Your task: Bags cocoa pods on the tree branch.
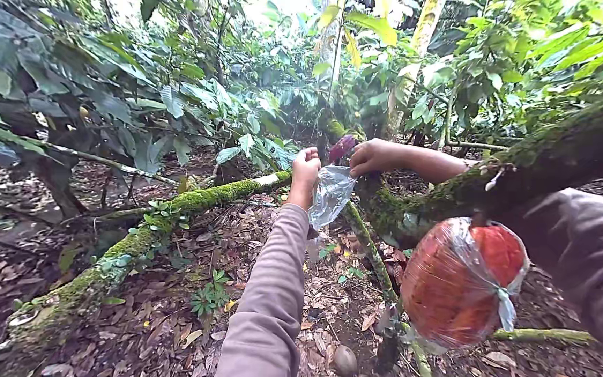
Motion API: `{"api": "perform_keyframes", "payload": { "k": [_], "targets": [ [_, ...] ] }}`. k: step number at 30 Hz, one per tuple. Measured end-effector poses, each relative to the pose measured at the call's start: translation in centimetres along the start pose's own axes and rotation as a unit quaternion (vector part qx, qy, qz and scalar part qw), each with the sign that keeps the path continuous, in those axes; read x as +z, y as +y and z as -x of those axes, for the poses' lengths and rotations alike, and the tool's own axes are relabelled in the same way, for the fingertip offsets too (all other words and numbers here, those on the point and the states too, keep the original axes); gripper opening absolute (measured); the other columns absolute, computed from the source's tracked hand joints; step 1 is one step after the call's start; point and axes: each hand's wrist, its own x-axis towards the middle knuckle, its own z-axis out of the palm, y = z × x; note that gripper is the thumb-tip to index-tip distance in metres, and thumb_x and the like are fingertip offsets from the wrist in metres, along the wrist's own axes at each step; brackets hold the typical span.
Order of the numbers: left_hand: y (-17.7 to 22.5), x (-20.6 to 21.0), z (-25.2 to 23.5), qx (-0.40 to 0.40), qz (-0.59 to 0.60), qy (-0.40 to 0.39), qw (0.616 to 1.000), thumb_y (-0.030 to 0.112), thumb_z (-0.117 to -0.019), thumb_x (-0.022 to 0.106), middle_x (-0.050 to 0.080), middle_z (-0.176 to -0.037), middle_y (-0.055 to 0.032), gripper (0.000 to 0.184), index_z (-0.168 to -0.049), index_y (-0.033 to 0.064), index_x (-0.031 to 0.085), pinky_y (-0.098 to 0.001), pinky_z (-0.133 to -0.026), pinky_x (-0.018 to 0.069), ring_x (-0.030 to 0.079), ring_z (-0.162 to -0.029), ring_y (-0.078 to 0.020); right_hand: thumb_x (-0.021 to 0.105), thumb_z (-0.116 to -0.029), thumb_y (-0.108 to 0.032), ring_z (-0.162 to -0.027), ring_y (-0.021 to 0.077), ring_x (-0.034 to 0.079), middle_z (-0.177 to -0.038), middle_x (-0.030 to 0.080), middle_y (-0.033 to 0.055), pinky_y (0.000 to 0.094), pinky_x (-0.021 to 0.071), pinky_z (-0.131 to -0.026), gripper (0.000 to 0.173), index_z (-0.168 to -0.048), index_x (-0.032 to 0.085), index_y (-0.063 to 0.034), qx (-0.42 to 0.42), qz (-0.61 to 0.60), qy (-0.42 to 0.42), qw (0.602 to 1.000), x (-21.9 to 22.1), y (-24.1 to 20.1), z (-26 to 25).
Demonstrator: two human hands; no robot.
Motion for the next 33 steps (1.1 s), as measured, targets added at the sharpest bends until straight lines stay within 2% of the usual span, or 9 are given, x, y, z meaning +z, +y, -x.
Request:
{"api": "perform_keyframes", "payload": {
  "k": [5,8,10,12,15,22,27,31,33],
  "targets": [
    [1.8,2.4,-2.8,0.126,-0.145,-0.05,0.98,0.033,-0.0956,0.072,0.058,-0.133,-0.0282,0.067,-0.146,-0.0036,0.048,-0.0531,-0.1,0.049,0.06,-0.117,-0.0387,0.067,-0.0988,-0.013,-0.092,0.0286,0.064,-0.094,0.069,0.0176,0.0493,0.0481,-0.089,0.018,-0.095,0.076,0.0022,-0.023,-0.003,0.013,1.0,0.3,0.5,0.0],
    [1.3,4.2,-4.1,0.112,-0.074,-0.022,0.991,0.019,-0.1013,0.064,0.069,-0.103,-0.0194,0.028,-0.115,-0.0054,0.066,-0.0457,-0.09,0.0529,0.067,-0.094,-0.0265,0.067,-0.0984,-0.012,-0.092,0.0273,0.061,-0.093,0.067,0.0167,0.0476,0.047,-0.088,0.017,-0.095,0.076,0.0019,-0.019,-0.018,0.023,0.999,0.4,0.6,0.2],
    [0.5,4.6,-4.4,0.046,0.038,0.049,0.997,0.015,-0.1049,0.057,0.069,-0.101,-0.0197,0.026,-0.108,-0.009,0.067,-0.0439,-0.091,0.0514,0.066,-0.094,-0.0244,0.067,-0.0978,-0.012,-0.089,0.0256,0.06,-0.092,0.066,0.0155,0.0461,0.0472,-0.084,0.016,-0.094,0.076,0.0016,-0.024,-0.029,0.034,0.999,0.6,0.9,0.3],
    [-0.3,4.7,-4.3,-0.063,0.03,0.142,0.987,0.014,-0.1052,0.054,0.068,-0.098,-0.017,0.022,-0.11,-0.0053,0.065,-0.0405,-0.08,0.0544,0.066,-0.087,-0.0231,0.067,-0.0979,-0.012,-0.089,0.0249,0.061,-0.092,0.065,0.0149,0.0452,0.0476,-0.084,0.016,-0.093,0.075,0.0018,-0.023,-0.04,0.039,0.998,0.7,1.0,0.4],
    [-0.7,3.3,-3.3,-0.118,-0.127,0.148,0.974,-0.002,-0.0939,0.056,0.056,-0.137,-0.025,0.04,-0.134,0.0023,0.057,-0.0522,-0.101,0.0489,0.057,-0.126,-0.037,0.068,-0.0976,-0.011,-0.091,0.0259,0.063,-0.092,0.067,0.0156,0.0457,0.0487,-0.086,0.016,-0.093,0.075,0.0022,-0.022,-0.037,0.042,0.998,0.6,0.8,0.5],
    [0.3,2.4,-3.6,0.149,-0.022,-0.039,0.988,0.005,-0.1023,0.046,0.066,-0.128,-0.0196,0.034,-0.131,-0.002,0.064,-0.0423,-0.104,0.0478,0.063,-0.119,-0.0248,0.066,-0.099,-0.013,-0.084,0.0237,0.067,-0.089,0.071,0.014,0.0482,0.0515,-0.083,0.018,-0.093,0.076,0.001,-0.032,-0.027,0.057,0.997,0.7,1.4,-0.2],
    [0.5,2.2,-4.2,0.105,-0.074,-0.067,0.99,0.004,-0.1004,0.059,0.069,-0.11,-0.0193,0.021,-0.117,-0.0042,0.068,-0.0426,-0.088,0.055,0.068,-0.096,-0.0245,0.067,-0.0985,-0.013,-0.084,0.0243,0.067,-0.088,0.071,0.0143,0.0488,0.0511,-0.082,0.018,-0.093,0.076,0.0012,-0.025,-0.021,0.059,0.998,0.7,1.3,-0.4],
    [1.4,1.4,-3.3,-0.006,-0.266,-0.019,0.964,0.002,-0.0958,0.056,0.066,-0.124,-0.0244,0.025,-0.117,-0.0028,0.068,-0.0564,-0.103,0.0474,0.062,-0.121,-0.0375,0.067,-0.0982,-0.013,-0.09,0.0287,0.066,-0.094,0.07,0.0171,0.0512,0.0499,-0.086,0.018,-0.094,0.075,0.0021,-0.011,-0.015,0.072,0.997,0.6,0.9,-0.2],
    [0.4,0.8,-2.8,0.034,-0.218,0.008,0.975,-0.001,-0.0953,0.051,0.066,-0.122,-0.0231,0.03,-0.121,-0.0041,0.065,-0.0518,-0.1,0.05,0.064,-0.116,-0.0342,0.068,-0.0979,-0.013,-0.093,0.0301,0.065,-0.095,0.069,0.0184,0.0512,0.0494,-0.088,0.018,-0.094,0.075,0.0026,-0.007,-0.009,0.079,0.997,0.7,0.9,-0.3]
  ]
}}
